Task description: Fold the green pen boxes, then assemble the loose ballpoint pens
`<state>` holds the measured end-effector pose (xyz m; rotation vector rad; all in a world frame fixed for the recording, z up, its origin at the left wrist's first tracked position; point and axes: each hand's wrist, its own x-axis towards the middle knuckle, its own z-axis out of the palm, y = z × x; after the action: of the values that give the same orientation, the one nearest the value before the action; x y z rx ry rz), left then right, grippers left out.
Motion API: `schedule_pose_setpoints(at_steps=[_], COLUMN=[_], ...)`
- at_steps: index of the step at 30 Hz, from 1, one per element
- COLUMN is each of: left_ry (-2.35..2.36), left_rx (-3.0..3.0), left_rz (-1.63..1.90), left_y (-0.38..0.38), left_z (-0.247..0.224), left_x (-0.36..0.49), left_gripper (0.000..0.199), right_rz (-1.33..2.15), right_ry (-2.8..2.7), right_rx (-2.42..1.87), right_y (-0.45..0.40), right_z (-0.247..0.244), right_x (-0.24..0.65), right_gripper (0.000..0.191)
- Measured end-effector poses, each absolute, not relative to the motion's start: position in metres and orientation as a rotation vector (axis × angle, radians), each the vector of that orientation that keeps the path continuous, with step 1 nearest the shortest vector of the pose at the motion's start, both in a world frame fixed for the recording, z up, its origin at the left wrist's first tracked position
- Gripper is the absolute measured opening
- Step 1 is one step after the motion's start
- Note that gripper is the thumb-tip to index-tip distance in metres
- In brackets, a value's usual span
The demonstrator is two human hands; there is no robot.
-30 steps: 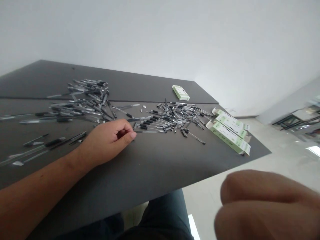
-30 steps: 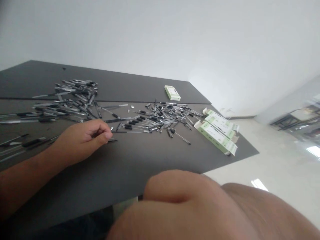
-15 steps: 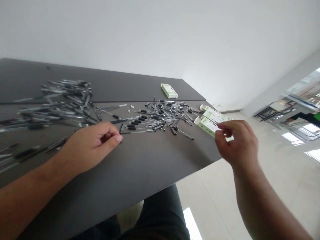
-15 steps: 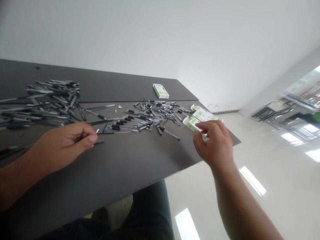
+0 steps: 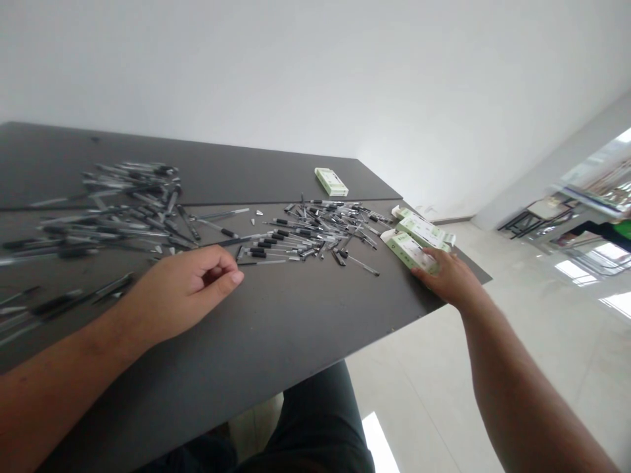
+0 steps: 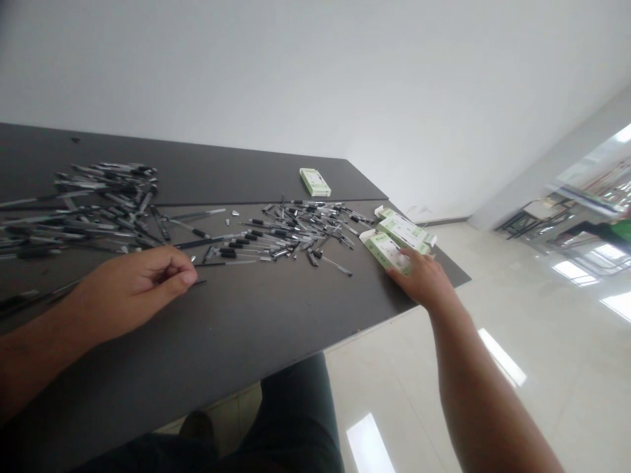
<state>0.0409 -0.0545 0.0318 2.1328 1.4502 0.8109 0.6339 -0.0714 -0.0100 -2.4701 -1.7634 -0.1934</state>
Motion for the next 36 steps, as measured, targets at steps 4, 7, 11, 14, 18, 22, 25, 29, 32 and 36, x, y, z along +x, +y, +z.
schedule_pose_setpoints(at_steps=[4, 7, 11, 14, 18, 22, 25, 29, 32, 36], left_ry=[1.405, 1.372, 1.269, 1.224, 1.206, 1.212, 1.219, 1.212, 1.172, 1.008], left_rx=[2.139, 2.163, 2.223, 2.242, 2.265, 2.258, 2.256, 2.238, 2.127, 1.812], left_rz=[0.817, 0.818, 0.776, 0.802, 0.796, 0.758, 0.735, 0.716, 0.772, 0.947], left_y=[-0.054, -0.049, -0.038, -0.033, -0.034, -0.037, -0.039, -0.040, -0.040, -0.037], left_z=[0.032, 0.025, 0.007, -0.001, 0.004, 0.014, 0.018, 0.019, 0.014, 0.005], left_x=[0.041, 0.037, 0.030, 0.028, 0.031, 0.037, 0.039, 0.040, 0.040, 0.042], left_gripper=[0.030, 0.032, 0.039, 0.039, 0.036, 0.032, 0.031, 0.027, 0.035, 0.059], right_rz=[-0.103, -0.068, -0.095, -0.074, -0.046, -0.049, -0.130, -0.125, 0.052, 0.494], right_ry=[-1.807, -1.784, -1.747, -1.647, -1.602, -1.565, -1.468, -1.416, -1.567, -1.890], right_rx=[-2.450, -2.375, -2.312, -2.345, -2.438, -2.470, -2.456, -2.255, -2.007, -1.565], right_y=[-0.067, -0.067, -0.071, -0.074, -0.076, -0.083, -0.094, -0.098, -0.081, -0.043], right_z=[-0.011, -0.008, 0.002, 0.013, 0.030, 0.049, 0.068, 0.089, 0.089, 0.070], right_x=[0.632, 0.636, 0.637, 0.632, 0.626, 0.621, 0.605, 0.550, 0.486, 0.393], right_gripper=[0.091, 0.090, 0.093, 0.105, 0.097, 0.058, 0.050, 0.048, 0.049, 0.042])
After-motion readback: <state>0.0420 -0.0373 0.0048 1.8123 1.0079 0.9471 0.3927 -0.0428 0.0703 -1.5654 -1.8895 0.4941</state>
